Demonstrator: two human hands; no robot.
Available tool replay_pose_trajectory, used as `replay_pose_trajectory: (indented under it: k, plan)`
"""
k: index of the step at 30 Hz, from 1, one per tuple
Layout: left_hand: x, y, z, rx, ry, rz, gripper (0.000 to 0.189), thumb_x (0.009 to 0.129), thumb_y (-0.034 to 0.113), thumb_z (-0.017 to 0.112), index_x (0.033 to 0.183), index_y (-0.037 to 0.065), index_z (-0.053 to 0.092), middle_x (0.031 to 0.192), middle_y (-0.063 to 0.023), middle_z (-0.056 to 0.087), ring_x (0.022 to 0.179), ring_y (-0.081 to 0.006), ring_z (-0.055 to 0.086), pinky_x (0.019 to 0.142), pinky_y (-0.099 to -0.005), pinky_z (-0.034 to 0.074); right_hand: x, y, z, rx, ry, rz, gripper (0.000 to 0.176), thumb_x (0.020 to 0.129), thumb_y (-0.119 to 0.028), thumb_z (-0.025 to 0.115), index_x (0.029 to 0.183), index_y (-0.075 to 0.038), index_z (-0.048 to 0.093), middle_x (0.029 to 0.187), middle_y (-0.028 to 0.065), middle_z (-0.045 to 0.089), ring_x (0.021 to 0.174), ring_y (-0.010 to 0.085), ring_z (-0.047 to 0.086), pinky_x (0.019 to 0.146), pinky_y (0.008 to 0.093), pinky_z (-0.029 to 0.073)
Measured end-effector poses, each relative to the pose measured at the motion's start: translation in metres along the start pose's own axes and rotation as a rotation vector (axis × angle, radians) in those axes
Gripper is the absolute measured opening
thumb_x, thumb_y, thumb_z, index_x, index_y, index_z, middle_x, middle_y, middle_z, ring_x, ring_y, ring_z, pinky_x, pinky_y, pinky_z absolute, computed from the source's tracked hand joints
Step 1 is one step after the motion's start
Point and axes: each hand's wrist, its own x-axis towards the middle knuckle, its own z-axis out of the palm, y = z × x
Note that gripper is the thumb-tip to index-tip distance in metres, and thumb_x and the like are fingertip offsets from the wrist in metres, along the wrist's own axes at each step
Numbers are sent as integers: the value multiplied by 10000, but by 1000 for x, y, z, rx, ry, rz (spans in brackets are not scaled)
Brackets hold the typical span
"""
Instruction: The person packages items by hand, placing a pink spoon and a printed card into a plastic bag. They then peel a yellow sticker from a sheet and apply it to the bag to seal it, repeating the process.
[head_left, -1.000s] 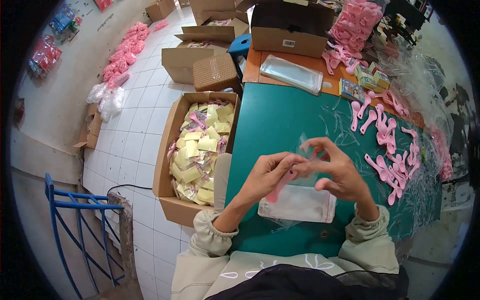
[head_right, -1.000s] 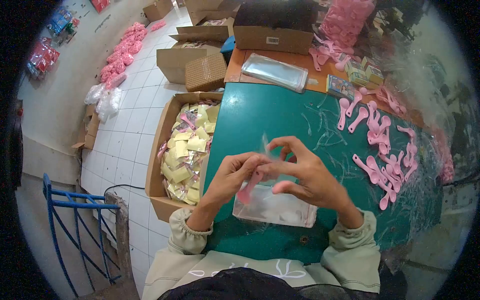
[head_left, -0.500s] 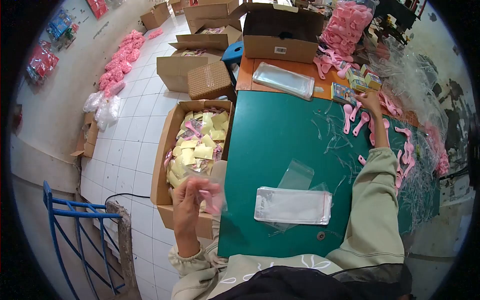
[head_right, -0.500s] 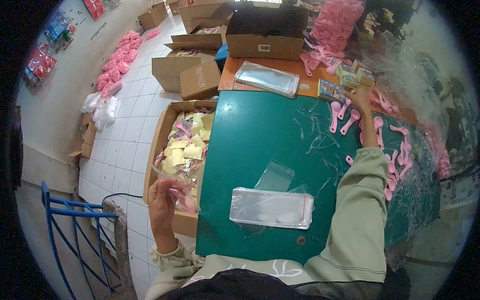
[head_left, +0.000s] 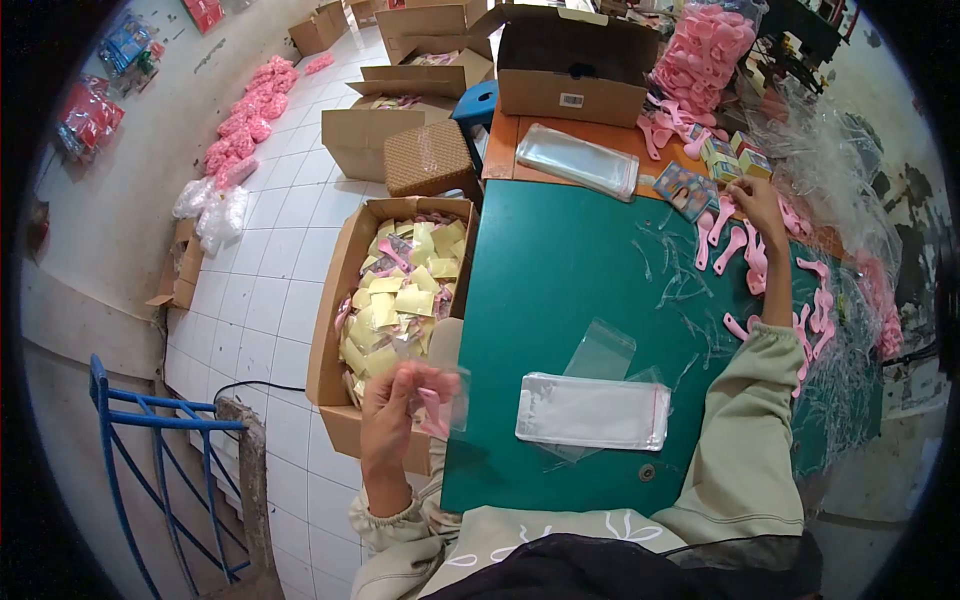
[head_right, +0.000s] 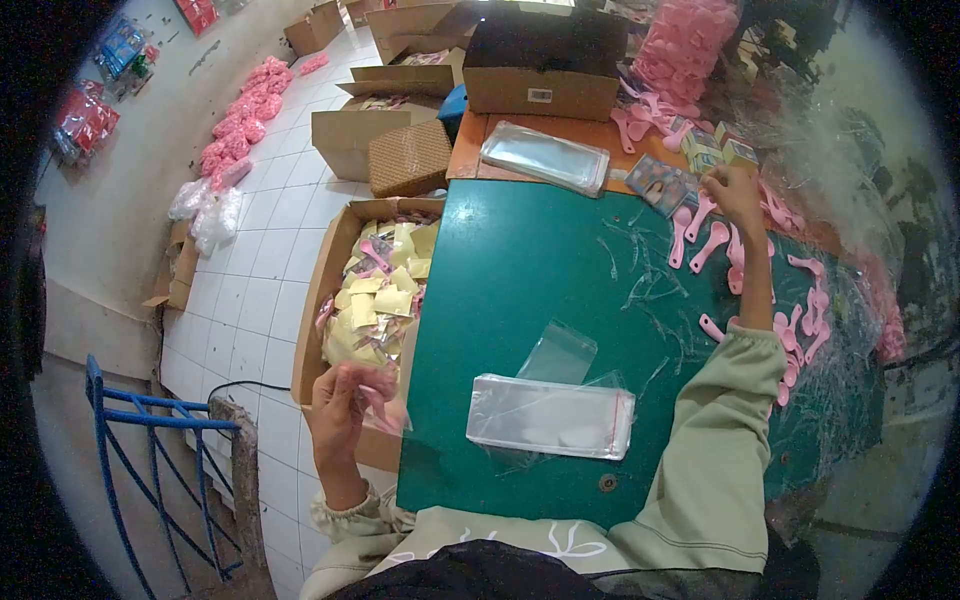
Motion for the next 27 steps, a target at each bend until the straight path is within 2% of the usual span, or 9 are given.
replay_pose_trajectory:
  k: [4,9,11,13,14,16,19,22,27]
  plan:
    - [9,9,13,32,-106,-54,363,963,305,434,978,-13,609,904,-162,667,784,-214,656,657,-295,534,-32,-41,-25,362,-207,28,263,792,-232,649,911,3,646,732,61,621,663,137,577,623,267,469]
    - [6,16,9,38,-121,-35,356,967,292,430,988,-16,609,896,-156,669,794,-213,656,716,-300,527,-24,-37,-42,216,-244,96,309,780,-266,669,932,1,641,778,82,629,688,163,585,633,287,472]
    - [1,14,5,67,-99,-9,356,968,290,431,990,-16,610,893,-156,669,797,-211,656,728,-302,526,-19,-34,-51,-166,-159,128,327,775,-280,677,940,0,639,797,91,632,698,174,588,636,295,473]
    - [0,13,11,74,-23,-12,395,956,316,447,952,-46,604,844,-152,661,740,-193,644,638,-276,521,-21,-30,-28,-1186,60,140,346,770,-294,684,948,0,637,815,100,635,708,184,591,640,303,474]
    - [1,13,14,76,14,-9,417,950,330,455,933,-60,601,820,-150,657,712,-184,639,593,-262,518,-18,-28,-14,-1177,122,101,356,768,-301,688,952,-1,637,824,104,637,713,189,592,642,307,475]
    - [2,11,15,46,-12,-44,408,950,324,457,941,-55,605,821,-145,660,726,-183,644,601,-264,522,-1,5,19,-192,-58,-158,444,711,-336,724,1007,-24,614,948,154,600,863,284,579,719,377,466]
    - [-2,9,16,41,-36,-78,397,952,317,456,949,-49,608,832,-143,663,745,-184,650,621,-267,528,-15,-8,72,-635,212,-310,478,668,-326,737,1018,-41,580,990,168,551,957,353,525,774,425,439]
    - [-5,12,18,58,-47,-77,380,955,304,454,953,-43,610,847,-143,665,756,-186,653,639,-270,531,-6,6,89,-600,176,-192,438,667,-274,726,1000,-49,553,1022,170,510,1026,366,474,816,450,408]
    - [0,14,14,99,-90,-67,339,964,263,445,980,-32,611,902,-139,665,800,-182,652,694,-272,527,4,19,84,-215,122,-227,261,733,-135,649,950,-28,552,906,146,591,861,285,583,736,384,453]
